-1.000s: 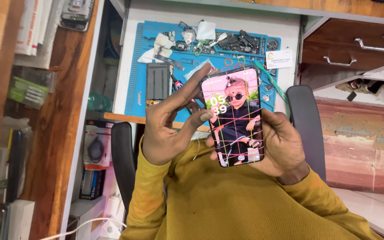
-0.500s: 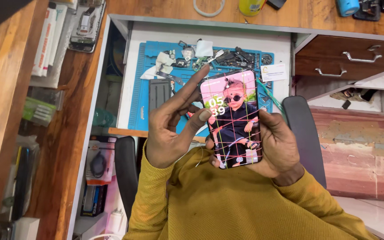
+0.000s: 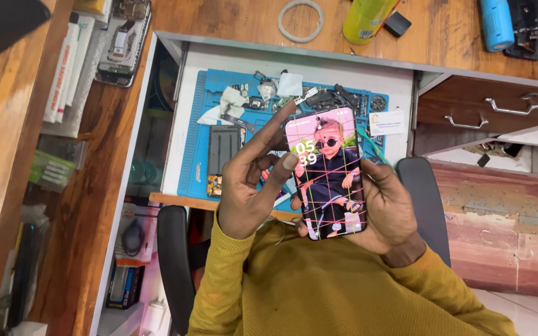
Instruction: The person applies adhesive along the edge of a smartphone, wipes the screen and back with a cloth, and then wraps multiple rubber bands around the device to secure it. The phone is handled throughout the process on a workbench with tools and parts visible.
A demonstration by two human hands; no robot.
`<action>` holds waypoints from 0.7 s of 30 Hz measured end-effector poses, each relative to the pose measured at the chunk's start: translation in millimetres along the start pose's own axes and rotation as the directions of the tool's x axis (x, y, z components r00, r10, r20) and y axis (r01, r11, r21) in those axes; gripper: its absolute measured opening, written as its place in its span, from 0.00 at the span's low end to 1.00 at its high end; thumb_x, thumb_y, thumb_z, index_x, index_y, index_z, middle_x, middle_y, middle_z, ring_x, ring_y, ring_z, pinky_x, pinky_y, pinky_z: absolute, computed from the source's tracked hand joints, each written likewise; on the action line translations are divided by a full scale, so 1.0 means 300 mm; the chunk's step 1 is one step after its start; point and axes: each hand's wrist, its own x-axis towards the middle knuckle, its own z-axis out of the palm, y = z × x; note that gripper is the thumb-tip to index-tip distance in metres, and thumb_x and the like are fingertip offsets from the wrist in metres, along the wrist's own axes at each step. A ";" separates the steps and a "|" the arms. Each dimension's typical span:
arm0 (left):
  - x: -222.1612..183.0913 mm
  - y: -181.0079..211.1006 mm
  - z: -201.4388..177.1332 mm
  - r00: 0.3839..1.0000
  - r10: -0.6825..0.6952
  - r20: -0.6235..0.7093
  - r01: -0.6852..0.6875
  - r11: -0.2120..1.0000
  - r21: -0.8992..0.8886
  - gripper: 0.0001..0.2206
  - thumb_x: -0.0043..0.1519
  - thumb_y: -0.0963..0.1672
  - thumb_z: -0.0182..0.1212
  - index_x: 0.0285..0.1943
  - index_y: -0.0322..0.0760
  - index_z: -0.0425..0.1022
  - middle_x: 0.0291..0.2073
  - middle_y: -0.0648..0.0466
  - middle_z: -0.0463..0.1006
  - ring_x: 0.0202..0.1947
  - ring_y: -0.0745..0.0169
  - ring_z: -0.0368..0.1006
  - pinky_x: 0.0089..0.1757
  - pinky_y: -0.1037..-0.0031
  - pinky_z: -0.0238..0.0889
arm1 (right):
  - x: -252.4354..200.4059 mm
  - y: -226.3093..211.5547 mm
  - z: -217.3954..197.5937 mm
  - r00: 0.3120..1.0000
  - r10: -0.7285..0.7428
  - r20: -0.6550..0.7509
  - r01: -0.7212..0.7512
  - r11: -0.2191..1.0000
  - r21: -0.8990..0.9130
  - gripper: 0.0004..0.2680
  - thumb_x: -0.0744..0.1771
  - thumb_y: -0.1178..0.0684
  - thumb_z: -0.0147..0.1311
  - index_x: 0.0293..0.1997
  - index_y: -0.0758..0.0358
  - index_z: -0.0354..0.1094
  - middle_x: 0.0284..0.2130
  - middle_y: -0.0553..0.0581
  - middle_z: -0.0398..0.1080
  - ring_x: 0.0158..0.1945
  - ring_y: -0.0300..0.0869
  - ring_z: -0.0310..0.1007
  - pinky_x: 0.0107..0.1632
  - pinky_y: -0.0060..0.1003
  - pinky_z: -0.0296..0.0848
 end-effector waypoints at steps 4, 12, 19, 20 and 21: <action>0.029 -0.059 0.004 0.994 -0.088 -0.066 0.083 0.994 -0.072 0.27 0.72 0.48 0.57 0.77 0.30 0.61 0.71 0.42 0.70 0.50 0.67 0.73 0.47 0.77 0.72 | 0.021 -0.013 -0.026 0.998 -0.047 0.042 0.044 0.997 0.069 0.24 0.73 0.40 0.27 0.74 0.68 0.52 0.66 0.72 0.63 0.60 0.67 0.70 0.56 0.69 0.72; 0.039 -0.223 0.056 0.977 -0.194 -0.090 0.168 0.956 -0.241 0.37 0.69 0.54 0.55 0.83 0.36 0.48 0.70 0.39 0.66 0.49 0.62 0.67 0.44 0.74 0.65 | 0.073 -0.021 -0.024 0.959 -0.244 -0.146 0.145 0.861 -0.488 0.26 0.73 0.37 0.26 0.79 0.61 0.42 0.68 0.69 0.59 0.63 0.57 0.66 0.63 0.57 0.70; 0.037 -0.303 0.130 0.958 -0.281 -0.062 0.258 0.934 -0.249 0.42 0.68 0.50 0.57 0.83 0.47 0.27 0.73 0.38 0.58 0.69 0.47 0.63 0.63 0.59 0.62 | 0.107 -0.016 -0.090 0.965 -0.236 -0.113 -0.016 0.377 -0.926 0.33 0.69 0.25 0.26 0.79 0.60 0.41 0.74 0.64 0.52 0.75 0.52 0.54 0.72 0.48 0.53; 0.039 -0.313 0.130 0.942 -0.331 -0.059 0.301 0.907 -0.295 0.41 0.68 0.49 0.55 0.84 0.47 0.28 0.73 0.40 0.59 0.69 0.50 0.63 0.63 0.59 0.62 | 0.110 -0.032 -0.081 0.966 -0.244 -0.082 -0.012 0.276 -0.961 0.32 0.70 0.26 0.28 0.79 0.60 0.43 0.74 0.64 0.52 0.76 0.53 0.53 0.73 0.48 0.53; 0.037 -0.325 0.128 0.934 -0.353 -0.060 0.307 0.875 -0.373 0.41 0.67 0.49 0.55 0.84 0.47 0.28 0.71 0.41 0.60 0.66 0.51 0.65 0.61 0.60 0.64 | 0.113 -0.056 -0.060 0.967 -0.249 -0.050 -0.007 0.171 -0.985 0.31 0.71 0.28 0.30 0.78 0.60 0.45 0.75 0.63 0.53 0.77 0.53 0.52 0.73 0.48 0.53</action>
